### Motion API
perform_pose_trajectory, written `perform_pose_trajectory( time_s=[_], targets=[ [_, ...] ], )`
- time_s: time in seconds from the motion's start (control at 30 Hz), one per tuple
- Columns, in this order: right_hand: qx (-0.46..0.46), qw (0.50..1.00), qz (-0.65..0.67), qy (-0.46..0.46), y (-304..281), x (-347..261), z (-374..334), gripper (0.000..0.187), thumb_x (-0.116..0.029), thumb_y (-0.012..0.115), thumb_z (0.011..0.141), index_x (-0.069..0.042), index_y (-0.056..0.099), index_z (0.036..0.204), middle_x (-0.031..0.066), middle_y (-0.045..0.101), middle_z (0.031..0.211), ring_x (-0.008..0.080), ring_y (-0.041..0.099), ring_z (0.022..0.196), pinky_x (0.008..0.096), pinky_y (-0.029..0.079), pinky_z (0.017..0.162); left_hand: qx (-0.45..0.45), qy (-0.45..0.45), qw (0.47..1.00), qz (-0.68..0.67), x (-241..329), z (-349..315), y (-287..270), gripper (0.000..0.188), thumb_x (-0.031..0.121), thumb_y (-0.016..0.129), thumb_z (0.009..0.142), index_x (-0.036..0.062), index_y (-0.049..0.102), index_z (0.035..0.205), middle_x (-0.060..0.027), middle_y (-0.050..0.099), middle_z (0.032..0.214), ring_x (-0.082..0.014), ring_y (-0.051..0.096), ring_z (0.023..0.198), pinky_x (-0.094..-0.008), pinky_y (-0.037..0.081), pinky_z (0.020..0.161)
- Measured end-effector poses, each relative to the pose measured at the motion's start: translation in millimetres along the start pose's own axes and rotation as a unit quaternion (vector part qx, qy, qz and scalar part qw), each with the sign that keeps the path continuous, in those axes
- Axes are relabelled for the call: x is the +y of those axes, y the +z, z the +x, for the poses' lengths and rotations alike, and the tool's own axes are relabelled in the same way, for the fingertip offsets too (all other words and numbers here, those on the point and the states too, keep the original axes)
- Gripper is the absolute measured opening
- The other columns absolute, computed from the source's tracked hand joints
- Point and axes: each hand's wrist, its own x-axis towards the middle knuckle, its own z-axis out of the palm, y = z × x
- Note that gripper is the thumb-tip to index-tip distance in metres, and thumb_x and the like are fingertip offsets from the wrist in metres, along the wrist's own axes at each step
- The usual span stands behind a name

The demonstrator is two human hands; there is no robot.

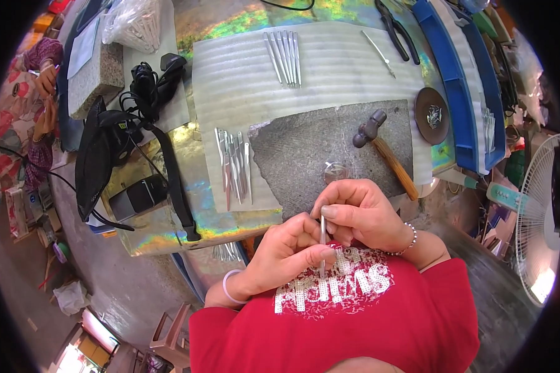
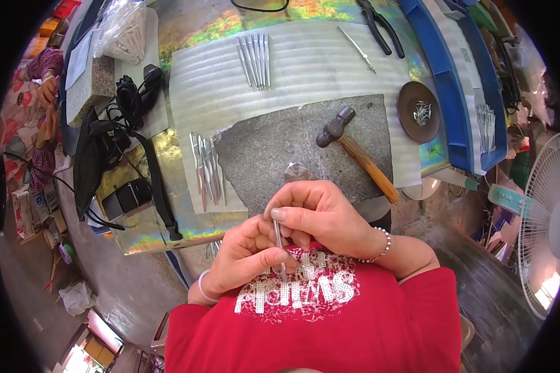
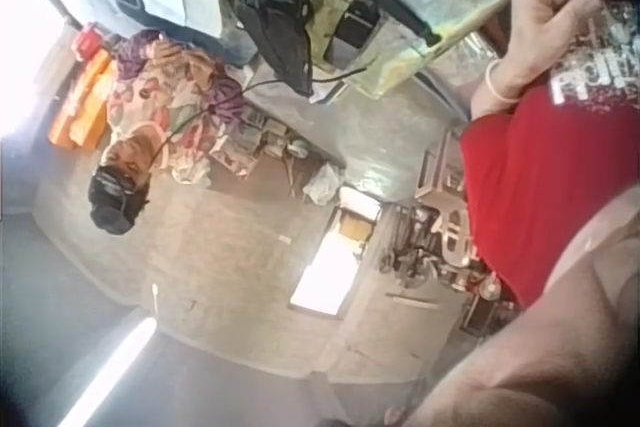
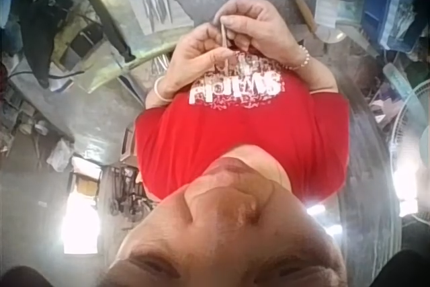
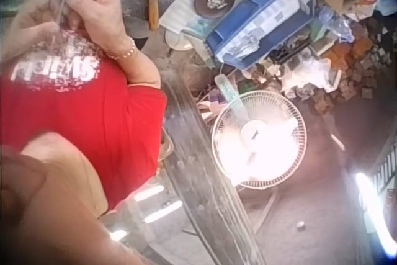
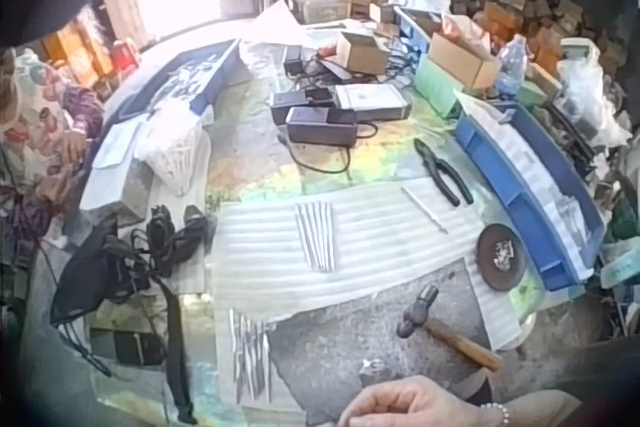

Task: Shaping and hammering small metal components on a stone anvil block.

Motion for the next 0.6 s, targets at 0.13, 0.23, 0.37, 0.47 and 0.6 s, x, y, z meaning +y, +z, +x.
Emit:
perform_pose_trajectory(
  time_s=[0.13, 0.23, 0.37, 0.47, 0.6],
  targets=[
    [0.004, 1.0, -0.003, 0.004, 1.6, -1.8, 0.0, 0.014, -0.008, 0.053, 0.091, 0.002, 0.06, 0.097, 0.0038, 0.056, 0.064, 0.0068, 0.046, 0.048, 0.0206, 0.035, 0.044, 0.005, -0.005, 1.0, -0.018, 2.1, -0.4, 0.6, 0.016, 0.007, 0.062, 0.088, 0.0003, 0.047, 0.089, -0.006, 0.065, 0.07, -0.0063, 0.061, 0.067, -0.0196, 0.045, 0.058],
    [0.002, 1.0, 0.0, 0.005, 1.1, -0.5, 0.1, 0.014, -0.008, 0.052, 0.091, 0.003, 0.06, 0.098, 0.0044, 0.056, 0.065, 0.0072, 0.047, 0.048, 0.0208, 0.036, 0.044, 0.005, -0.009, 1.0, 0.0, 0.7, -1.3, -1.4, 0.019, 0.006, 0.064, 0.087, 0.0003, 0.047, 0.088, -0.0056, 0.064, 0.069, -0.0052, 0.06, 0.066, -0.0192, 0.043, 0.055],
    [0.005, 1.0, -0.008, 0.008, 1.7, -0.8, 0.2, 0.015, -0.008, 0.052, 0.091, 0.003, 0.06, 0.098, 0.0049, 0.056, 0.065, 0.0076, 0.047, 0.048, 0.0209, 0.037, 0.045, 0.005, -0.006, 1.0, -0.005, 2.4, -0.8, -0.3, 0.02, 0.007, 0.065, 0.086, 0.0003, 0.046, 0.087, -0.0058, 0.064, 0.069, -0.0046, 0.059, 0.065, -0.0191, 0.042, 0.054],
    [0.007, 1.0, -0.008, 0.008, 1.8, -0.7, 0.1, 0.015, -0.007, 0.052, 0.091, 0.003, 0.059, 0.098, 0.0051, 0.056, 0.065, 0.0079, 0.047, 0.049, 0.0209, 0.037, 0.045, 0.004, -0.008, 1.0, -0.017, 2.2, -0.8, -0.2, 0.02, 0.006, 0.065, 0.086, 0.0005, 0.046, 0.087, -0.0057, 0.064, 0.069, -0.0051, 0.059, 0.065, -0.019, 0.043, 0.054],
    [0.007, 1.0, -0.008, 0.007, 1.6, 0.0, -0.1, 0.015, -0.008, 0.051, 0.092, 0.003, 0.06, 0.098, 0.0049, 0.056, 0.065, 0.0075, 0.047, 0.049, 0.0205, 0.037, 0.045, -0.013, -0.006, 0.999, -0.031, 2.4, -0.8, -2.0, 0.016, 0.006, 0.061, 0.089, -0.0004, 0.047, 0.091, -0.0074, 0.065, 0.074, -0.0074, 0.061, 0.069, -0.0202, 0.045, 0.059]
  ],
)
